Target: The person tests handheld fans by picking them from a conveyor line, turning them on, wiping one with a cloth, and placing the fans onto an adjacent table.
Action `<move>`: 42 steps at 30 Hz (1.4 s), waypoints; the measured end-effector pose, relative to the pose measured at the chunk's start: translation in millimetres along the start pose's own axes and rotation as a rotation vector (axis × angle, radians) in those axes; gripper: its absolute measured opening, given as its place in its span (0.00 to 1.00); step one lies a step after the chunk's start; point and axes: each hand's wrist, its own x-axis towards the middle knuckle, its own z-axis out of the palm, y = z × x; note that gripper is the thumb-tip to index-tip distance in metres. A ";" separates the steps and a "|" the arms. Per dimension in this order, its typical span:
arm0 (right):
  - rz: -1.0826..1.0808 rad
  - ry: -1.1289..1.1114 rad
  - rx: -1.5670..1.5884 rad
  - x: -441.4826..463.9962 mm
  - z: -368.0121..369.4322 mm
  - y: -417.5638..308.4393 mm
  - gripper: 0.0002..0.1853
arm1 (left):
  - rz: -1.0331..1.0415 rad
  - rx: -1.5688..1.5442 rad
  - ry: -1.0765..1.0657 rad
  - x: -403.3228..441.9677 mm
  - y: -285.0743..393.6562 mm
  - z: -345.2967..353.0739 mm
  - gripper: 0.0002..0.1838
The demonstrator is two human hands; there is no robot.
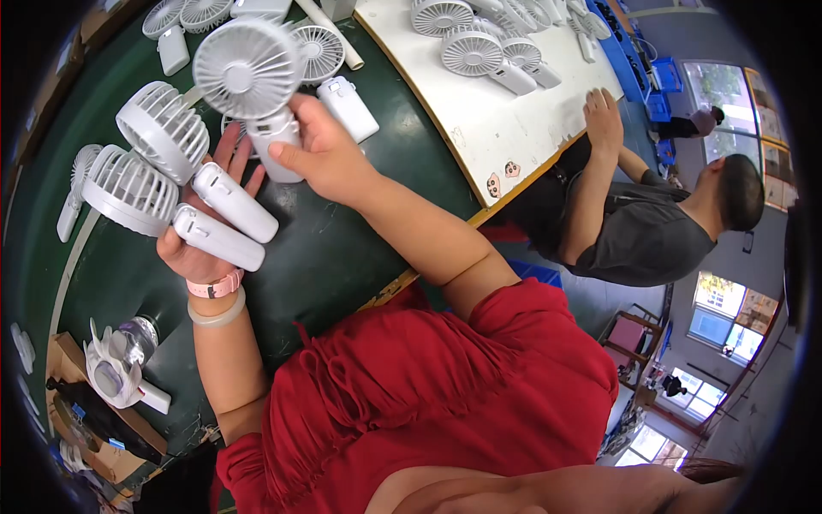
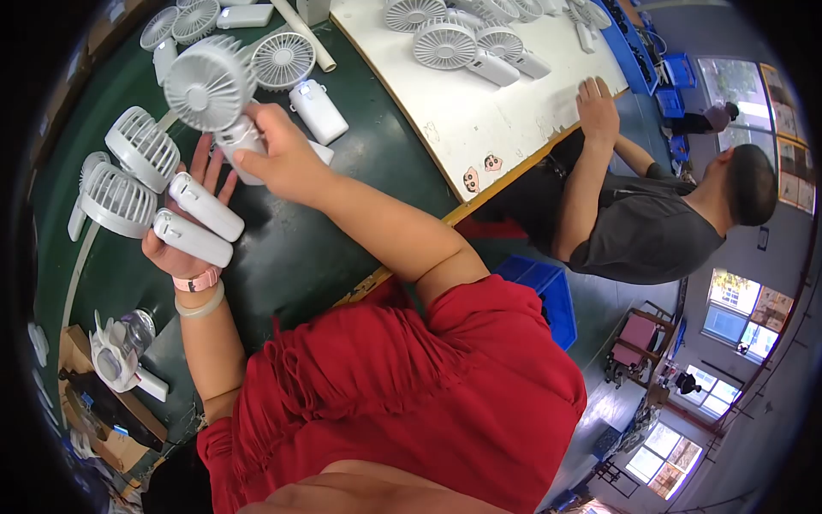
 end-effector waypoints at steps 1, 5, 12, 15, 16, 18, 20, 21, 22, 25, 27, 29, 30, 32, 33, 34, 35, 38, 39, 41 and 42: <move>0.062 -0.048 -0.005 -2.2 -0.2 0.5 0.27 | 0.030 0.044 0.012 -1.7 -0.4 -5.9 0.52; -0.031 -0.239 -0.284 -19.4 20.0 -29.1 0.54 | 0.054 0.454 0.200 -14.9 -13.7 -6.7 0.42; 0.229 -0.240 0.892 2.0 -27.1 -48.5 0.37 | 0.307 0.991 -0.107 19.1 -35.2 55.3 0.39; -0.056 -0.378 1.028 12.6 -48.3 -50.3 0.45 | 0.246 0.985 -0.038 23.2 -59.2 37.6 0.31; -0.104 -0.444 1.141 14.3 -51.1 -54.9 0.45 | 0.255 1.382 -0.120 25.6 -60.6 25.3 0.28; -0.203 -0.535 1.151 20.8 -66.8 -55.1 0.44 | 0.319 1.938 -0.342 21.5 -70.3 24.8 0.29; -0.211 -0.492 1.194 19.1 -74.4 -56.4 0.44 | 0.331 2.273 -0.465 12.8 -77.9 25.7 0.32; -0.217 -0.452 1.190 17.7 -77.1 -57.5 0.44 | 0.335 2.270 -0.468 9.7 -77.9 26.1 0.32; -0.227 -0.448 1.173 18.7 -79.3 -59.0 0.44 | 0.298 2.292 -0.464 7.3 -77.3 26.4 0.31; -0.271 -0.438 1.237 18.1 -77.3 -62.8 0.41 | 0.299 2.230 -0.453 1.7 -67.3 17.5 0.21; -0.270 -0.430 1.251 16.6 -77.3 -62.8 0.41 | 0.342 2.228 -0.441 -2.8 -59.4 14.8 0.12; -0.264 -0.451 1.249 17.3 -78.1 -62.8 0.42 | 0.390 2.245 -0.451 -7.8 -52.0 2.2 0.09; -0.264 -0.452 1.252 16.9 -78.0 -63.5 0.42 | 0.375 2.256 -0.442 -12.7 -47.3 -0.7 0.09; -0.253 -0.447 1.258 15.8 -77.2 -64.9 0.41 | 0.361 2.285 -0.411 -21.7 -37.1 -3.7 0.11; -0.251 -0.444 1.260 16.4 -78.5 -64.1 0.41 | 0.292 2.269 -0.372 -27.7 -32.0 -6.6 0.11; -0.225 -0.464 1.247 17.8 -80.9 -62.6 0.43 | 0.235 2.301 -0.369 -34.9 -26.8 0.7 0.12; -0.197 -0.484 1.233 18.0 -81.7 -61.0 0.44 | 0.176 2.333 -0.365 -42.4 -19.3 12.1 0.13; -0.217 -0.485 1.262 18.4 -80.1 -60.4 0.43 | -0.036 2.147 -0.316 -67.1 11.2 33.6 0.15; -0.219 -0.484 1.257 18.0 -80.5 -63.5 0.43 | -0.040 1.935 -0.362 -73.8 25.6 45.4 0.16; -0.199 -0.435 1.146 14.7 -82.1 -74.6 0.42 | -0.259 1.512 -0.672 -92.4 71.0 55.1 0.15; -0.165 -0.354 1.174 9.2 -80.5 -80.6 0.40 | -0.224 1.274 -0.691 -112.0 86.6 53.0 0.08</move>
